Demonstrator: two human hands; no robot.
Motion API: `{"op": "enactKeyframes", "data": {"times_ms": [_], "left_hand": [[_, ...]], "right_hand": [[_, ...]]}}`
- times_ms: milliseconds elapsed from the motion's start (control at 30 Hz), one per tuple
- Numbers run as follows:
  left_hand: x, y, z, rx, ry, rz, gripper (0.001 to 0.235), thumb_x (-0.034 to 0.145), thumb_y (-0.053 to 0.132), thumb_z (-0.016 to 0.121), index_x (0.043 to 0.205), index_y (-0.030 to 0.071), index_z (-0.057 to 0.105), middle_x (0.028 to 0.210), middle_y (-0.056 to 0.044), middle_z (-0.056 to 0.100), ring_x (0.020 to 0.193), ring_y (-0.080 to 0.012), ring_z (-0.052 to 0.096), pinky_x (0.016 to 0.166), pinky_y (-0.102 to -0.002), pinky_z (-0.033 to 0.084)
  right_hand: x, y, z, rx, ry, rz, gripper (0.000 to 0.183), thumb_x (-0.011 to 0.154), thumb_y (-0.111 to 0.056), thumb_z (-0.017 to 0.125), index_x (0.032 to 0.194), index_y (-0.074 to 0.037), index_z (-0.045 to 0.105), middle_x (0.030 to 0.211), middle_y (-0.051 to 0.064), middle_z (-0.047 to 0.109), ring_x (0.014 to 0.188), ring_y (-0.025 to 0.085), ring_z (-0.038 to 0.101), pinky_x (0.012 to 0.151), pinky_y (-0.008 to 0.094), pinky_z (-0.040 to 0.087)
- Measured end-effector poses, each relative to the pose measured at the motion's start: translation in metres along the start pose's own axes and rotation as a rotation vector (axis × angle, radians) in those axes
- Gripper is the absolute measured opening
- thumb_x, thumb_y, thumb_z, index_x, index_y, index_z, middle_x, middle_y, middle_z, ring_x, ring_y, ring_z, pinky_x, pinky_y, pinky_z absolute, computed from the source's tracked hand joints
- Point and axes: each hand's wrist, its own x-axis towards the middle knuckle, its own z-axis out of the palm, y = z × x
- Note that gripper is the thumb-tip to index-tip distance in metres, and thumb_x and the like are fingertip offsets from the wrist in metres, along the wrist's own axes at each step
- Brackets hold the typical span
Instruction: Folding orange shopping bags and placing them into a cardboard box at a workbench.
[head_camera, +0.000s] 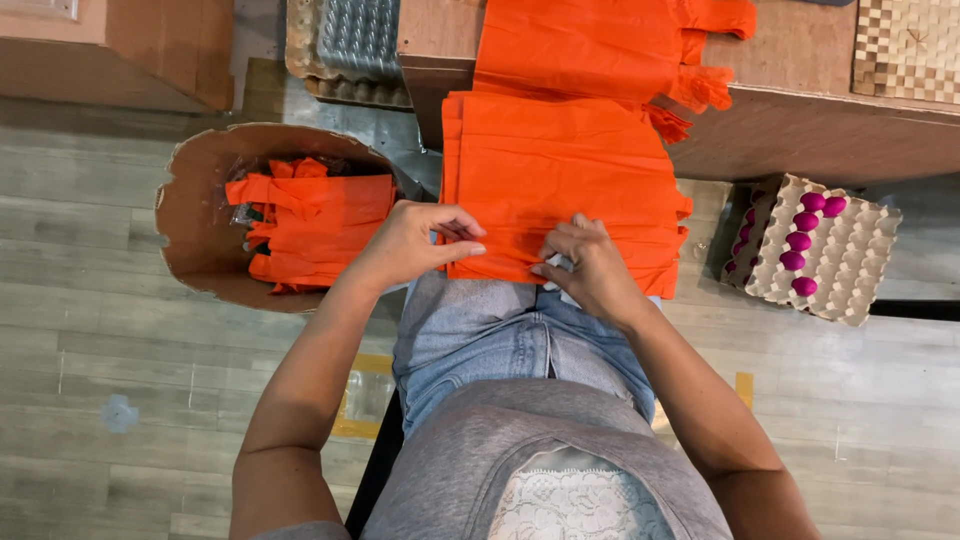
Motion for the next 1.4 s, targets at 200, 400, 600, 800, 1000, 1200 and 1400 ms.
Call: {"op": "enactKeyframes", "data": {"times_ms": [200, 400, 600, 800, 1000, 1200, 1400], "left_hand": [[-0.002, 0.010, -0.004, 0.073, -0.061, -0.017, 0.013, 0.095, 0.007, 0.081, 0.107, 0.006, 0.083, 0.098, -0.015, 0.083, 0.096, -0.0271, 0.080, 0.089, -0.041, 0.064], [-0.005, 0.014, -0.010, 0.076, -0.080, -0.014, 0.016, 0.096, 0.005, 0.078, 0.112, 0.005, 0.082, 0.105, -0.018, 0.083, 0.104, -0.0306, 0.079, 0.094, -0.043, 0.061], [-0.005, 0.014, -0.009, 0.104, -0.087, -0.010, 0.014, 0.098, 0.007, 0.076, 0.110, 0.006, 0.083, 0.102, -0.016, 0.083, 0.100, -0.0286, 0.080, 0.091, -0.040, 0.063], [-0.003, -0.001, -0.002, 0.211, -0.071, 0.029, 0.014, 0.099, 0.006, 0.075, 0.112, 0.005, 0.081, 0.103, -0.017, 0.082, 0.101, -0.0316, 0.079, 0.089, -0.042, 0.063], [-0.003, -0.006, 0.000, 0.243, -0.040, 0.075, 0.014, 0.102, 0.011, 0.075, 0.114, 0.011, 0.082, 0.104, -0.012, 0.083, 0.101, -0.0297, 0.080, 0.086, -0.039, 0.064], [-0.006, 0.002, 0.006, 0.402, -0.068, 0.119, 0.035, 0.091, 0.017, 0.085, 0.123, 0.009, 0.075, 0.114, -0.015, 0.080, 0.106, -0.0344, 0.077, 0.087, -0.046, 0.064], [-0.002, 0.008, 0.016, 0.495, 0.001, 0.210, 0.025, 0.096, 0.028, 0.081, 0.115, 0.014, 0.074, 0.101, -0.009, 0.078, 0.098, -0.0293, 0.077, 0.081, -0.041, 0.064]], "right_hand": [[0.005, -0.002, -0.005, 0.129, -0.031, 0.010, 0.022, 0.085, -0.020, 0.089, 0.082, -0.016, 0.068, 0.076, 0.002, 0.062, 0.083, 0.028, 0.057, 0.080, 0.040, 0.040], [0.007, 0.005, -0.004, 0.257, -0.024, 0.057, 0.019, 0.090, -0.021, 0.087, 0.081, -0.014, 0.071, 0.072, 0.003, 0.061, 0.077, 0.026, 0.056, 0.079, 0.038, 0.043], [0.009, 0.003, -0.003, 0.306, 0.007, 0.090, 0.014, 0.098, -0.022, 0.081, 0.088, -0.012, 0.076, 0.078, 0.003, 0.069, 0.078, 0.023, 0.059, 0.089, 0.037, 0.046], [0.008, 0.006, 0.003, 0.317, 0.046, 0.120, 0.013, 0.100, -0.021, 0.080, 0.094, -0.010, 0.078, 0.082, 0.006, 0.072, 0.078, 0.024, 0.062, 0.094, 0.039, 0.047], [0.010, -0.005, -0.004, 0.291, 0.078, 0.093, 0.010, 0.098, -0.018, 0.082, 0.102, -0.010, 0.083, 0.080, 0.010, 0.069, 0.080, 0.026, 0.058, 0.084, 0.038, 0.049], [0.010, -0.010, -0.007, 0.196, 0.075, 0.029, 0.010, 0.097, -0.019, 0.082, 0.102, -0.011, 0.082, 0.078, 0.009, 0.066, 0.081, 0.028, 0.058, 0.083, 0.039, 0.048], [0.011, -0.007, -0.007, 0.145, 0.091, 0.007, 0.010, 0.096, -0.020, 0.082, 0.102, -0.012, 0.080, 0.077, 0.007, 0.062, 0.082, 0.028, 0.057, 0.082, 0.040, 0.046]]}}
